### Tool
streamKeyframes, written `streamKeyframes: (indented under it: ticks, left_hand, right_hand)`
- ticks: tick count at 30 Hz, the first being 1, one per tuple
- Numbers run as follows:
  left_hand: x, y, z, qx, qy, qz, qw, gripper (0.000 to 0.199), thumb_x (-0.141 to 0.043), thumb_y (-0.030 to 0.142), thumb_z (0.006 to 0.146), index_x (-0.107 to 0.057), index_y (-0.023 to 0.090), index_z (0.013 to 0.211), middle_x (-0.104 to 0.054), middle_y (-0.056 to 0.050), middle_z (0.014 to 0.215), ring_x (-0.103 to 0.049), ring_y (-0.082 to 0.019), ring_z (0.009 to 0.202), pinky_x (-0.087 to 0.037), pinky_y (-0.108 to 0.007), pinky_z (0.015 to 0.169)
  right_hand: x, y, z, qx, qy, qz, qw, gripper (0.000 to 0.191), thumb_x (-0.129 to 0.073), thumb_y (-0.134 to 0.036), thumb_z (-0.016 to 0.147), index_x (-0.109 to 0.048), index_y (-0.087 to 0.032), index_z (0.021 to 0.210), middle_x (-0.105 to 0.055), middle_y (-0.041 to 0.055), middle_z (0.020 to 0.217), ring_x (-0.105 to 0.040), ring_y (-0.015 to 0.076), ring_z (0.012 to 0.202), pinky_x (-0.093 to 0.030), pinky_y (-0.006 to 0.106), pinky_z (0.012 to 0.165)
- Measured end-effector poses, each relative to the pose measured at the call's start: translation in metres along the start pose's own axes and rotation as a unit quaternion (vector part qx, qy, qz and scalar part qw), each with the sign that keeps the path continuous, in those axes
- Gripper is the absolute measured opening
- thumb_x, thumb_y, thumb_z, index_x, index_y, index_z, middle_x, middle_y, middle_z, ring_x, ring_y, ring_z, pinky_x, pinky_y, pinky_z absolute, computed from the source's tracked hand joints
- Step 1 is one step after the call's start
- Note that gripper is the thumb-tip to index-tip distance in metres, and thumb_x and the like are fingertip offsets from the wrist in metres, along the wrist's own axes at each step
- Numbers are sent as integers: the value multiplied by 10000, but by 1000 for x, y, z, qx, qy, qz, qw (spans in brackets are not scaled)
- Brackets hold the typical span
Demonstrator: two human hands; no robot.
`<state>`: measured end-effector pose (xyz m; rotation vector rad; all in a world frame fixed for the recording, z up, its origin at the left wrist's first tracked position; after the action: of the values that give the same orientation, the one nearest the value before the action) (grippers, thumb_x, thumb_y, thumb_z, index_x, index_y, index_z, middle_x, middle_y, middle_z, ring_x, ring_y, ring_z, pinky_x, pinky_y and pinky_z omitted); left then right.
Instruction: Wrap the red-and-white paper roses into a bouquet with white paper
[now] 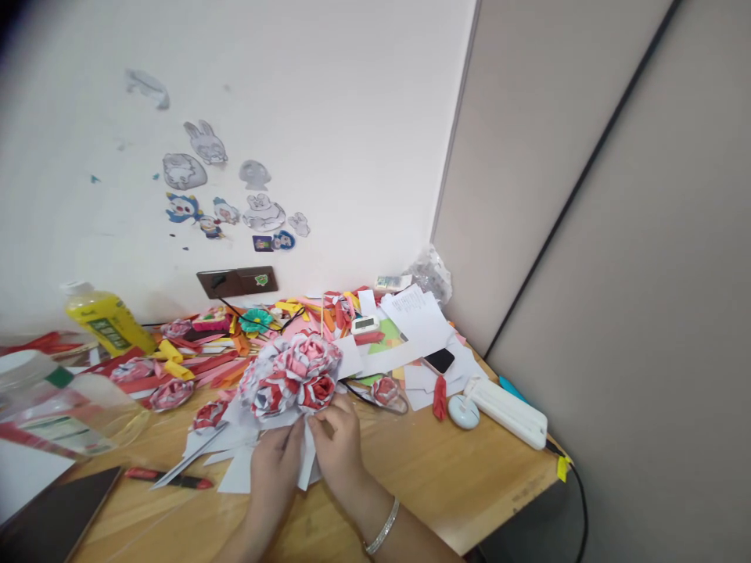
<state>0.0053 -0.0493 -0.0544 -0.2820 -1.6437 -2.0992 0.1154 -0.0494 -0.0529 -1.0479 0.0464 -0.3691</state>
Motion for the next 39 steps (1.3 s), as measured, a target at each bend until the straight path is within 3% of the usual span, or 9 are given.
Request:
streamKeyframes:
  ticks: [7, 14, 20, 23, 26, 29, 31, 34, 39]
  left_hand:
    - [4, 3, 3, 9, 6, 17, 1000, 380, -497, 467, 732, -651, 121, 760, -677, -113, 732, -588, -242, 706, -433, -302, 663]
    - [23, 0, 13, 100, 27, 52, 993, 411, -521, 574, 631, -587, 169, 608, -546, -3, 489, -482, -173, 520, -381, -253, 490]
    - [29, 3, 16, 134, 43, 59, 988, 408, -523, 583, 630, -574, 184, 563, -496, 21, 423, -462, -168, 495, -353, -249, 463]
    - [31, -3, 17, 151, 54, 27, 987, 410, -556, 579, 641, -604, 173, 612, -532, 19, 459, -482, -168, 514, -360, -248, 474]
    - [33, -11, 18, 182, 68, -33, 980, 419, -591, 575, 642, -631, 160, 687, -567, 18, 508, -492, -161, 514, -362, -245, 467]
    - [31, -10, 18, 195, 58, -57, 978, 422, -607, 572, 635, -645, 157, 706, -573, 22, 506, -505, -161, 519, -377, -245, 482]
    - [29, -6, 18, 195, 46, -49, 978, 423, -611, 567, 631, -651, 152, 701, -566, 23, 491, -508, -163, 524, -381, -245, 491]
    - [26, 0, 16, 198, 31, -50, 978, 423, -618, 564, 618, -643, 145, 668, -552, 24, 477, -494, -159, 522, -373, -241, 483]
    - [22, -4, 15, 199, 10, -102, 975, 467, -610, 598, 612, -632, 141, 704, -589, 16, 531, -487, -146, 507, -357, -230, 454]
  right_hand:
    - [-2, -7, 1, 68, -75, -22, 995, 225, -441, -97, 813, -646, -187, 793, -575, 58, 844, -523, 188, 842, -431, 315, 755]
    - [-7, -6, 5, -8, -163, 100, 981, 341, -493, 8, 756, -682, -232, 907, -581, 33, 1035, -540, 170, 999, -439, 297, 873]
    - [-3, -22, 9, 81, -200, -33, 976, 376, -511, -20, 774, -652, -256, 1031, -603, 31, 1058, -519, 175, 1022, -406, 324, 907]
    - [18, -25, 10, 97, -170, -92, 976, 391, -469, -41, 805, -594, -236, 1120, -594, 49, 1075, -534, 163, 999, -425, 307, 877]
    - [53, -6, 8, 68, -124, -244, 959, 292, -499, -62, 793, -619, -189, 1026, -596, 76, 1013, -537, 192, 951, -443, 323, 830]
    - [81, 28, -2, 66, -167, -450, 875, 161, -527, -38, 760, -635, -155, 784, -617, 99, 860, -538, 244, 860, -444, 373, 758]
    - [91, 45, -11, 74, -184, -473, 858, 195, -507, 2, 748, -612, -161, 727, -617, 92, 806, -540, 238, 816, -438, 365, 743]
    - [95, 57, -23, 82, -194, -470, 857, 216, -481, 19, 745, -589, -168, 734, -616, 84, 780, -540, 225, 762, -436, 350, 721]
    - [97, 60, -22, 38, -119, -400, 908, 208, -460, -19, 732, -569, -193, 701, -625, 67, 765, -547, 204, 713, -442, 311, 663]
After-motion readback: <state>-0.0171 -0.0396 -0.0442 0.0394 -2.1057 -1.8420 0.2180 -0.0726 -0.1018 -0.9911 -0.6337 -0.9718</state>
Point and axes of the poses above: each hand's wrist, its own z-axis towards the middle knuckle, its own x-axis out of the back of the hand, y = z × x, the point moved 3 cm from there along z, towards the middle knuckle
